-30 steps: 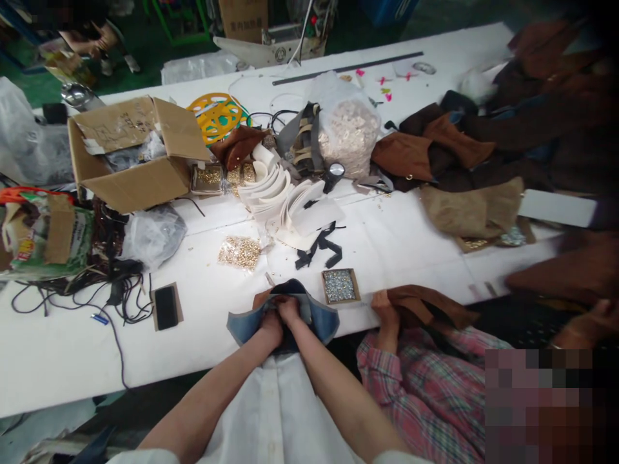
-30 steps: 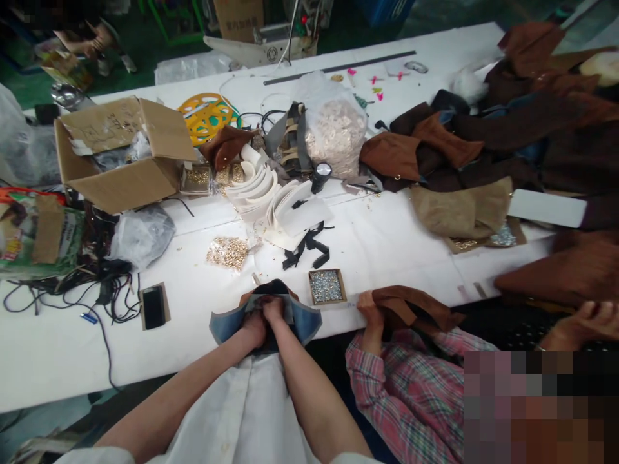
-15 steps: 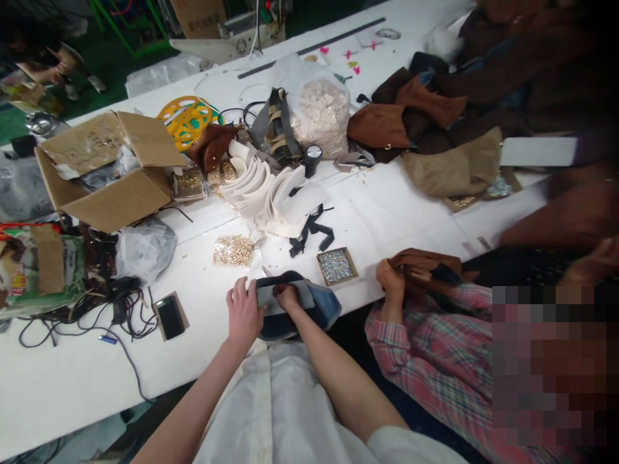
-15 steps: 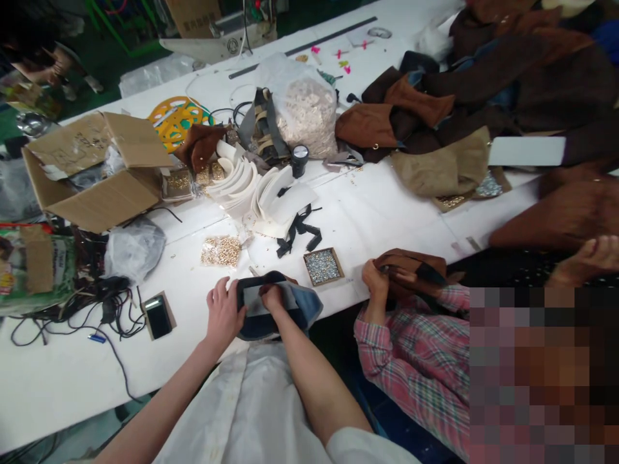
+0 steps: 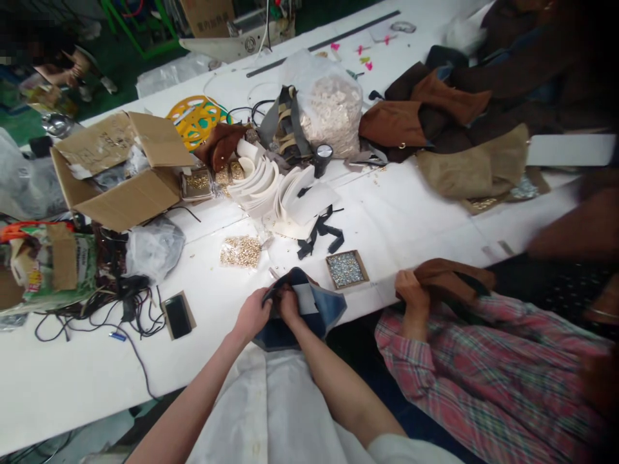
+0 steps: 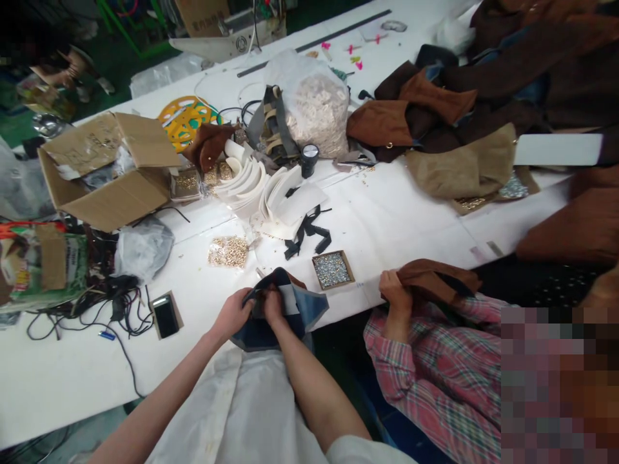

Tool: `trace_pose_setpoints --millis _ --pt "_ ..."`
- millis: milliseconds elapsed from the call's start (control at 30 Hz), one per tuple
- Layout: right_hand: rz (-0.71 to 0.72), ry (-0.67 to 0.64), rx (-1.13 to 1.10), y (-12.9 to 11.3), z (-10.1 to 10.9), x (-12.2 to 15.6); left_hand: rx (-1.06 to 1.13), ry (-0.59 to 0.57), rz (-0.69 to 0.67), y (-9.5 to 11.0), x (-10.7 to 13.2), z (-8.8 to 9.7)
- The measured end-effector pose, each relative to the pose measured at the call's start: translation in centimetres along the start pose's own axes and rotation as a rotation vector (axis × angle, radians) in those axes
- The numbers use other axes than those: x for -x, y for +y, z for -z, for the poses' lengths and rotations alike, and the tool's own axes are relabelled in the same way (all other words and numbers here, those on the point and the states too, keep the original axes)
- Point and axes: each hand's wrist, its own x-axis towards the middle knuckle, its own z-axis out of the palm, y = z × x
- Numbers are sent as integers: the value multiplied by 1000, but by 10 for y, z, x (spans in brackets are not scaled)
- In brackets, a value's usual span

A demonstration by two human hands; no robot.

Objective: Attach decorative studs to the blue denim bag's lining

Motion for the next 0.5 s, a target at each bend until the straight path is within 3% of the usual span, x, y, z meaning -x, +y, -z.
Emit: trace_pose_setpoints --millis 167,333,433,500 --pt "-4 -17 0 10 -2 -5 54 14 30 -3 -8 11" --pt "-45 15 2 -1 -4 -7 62 30 68 -1 -9 18" --pt "-102 63 16 -9 -5 -6 -58 44 78 4 -6 14" --pt "-128 77 19 -13 -4 -5 -223 59 16 7 -10 9"
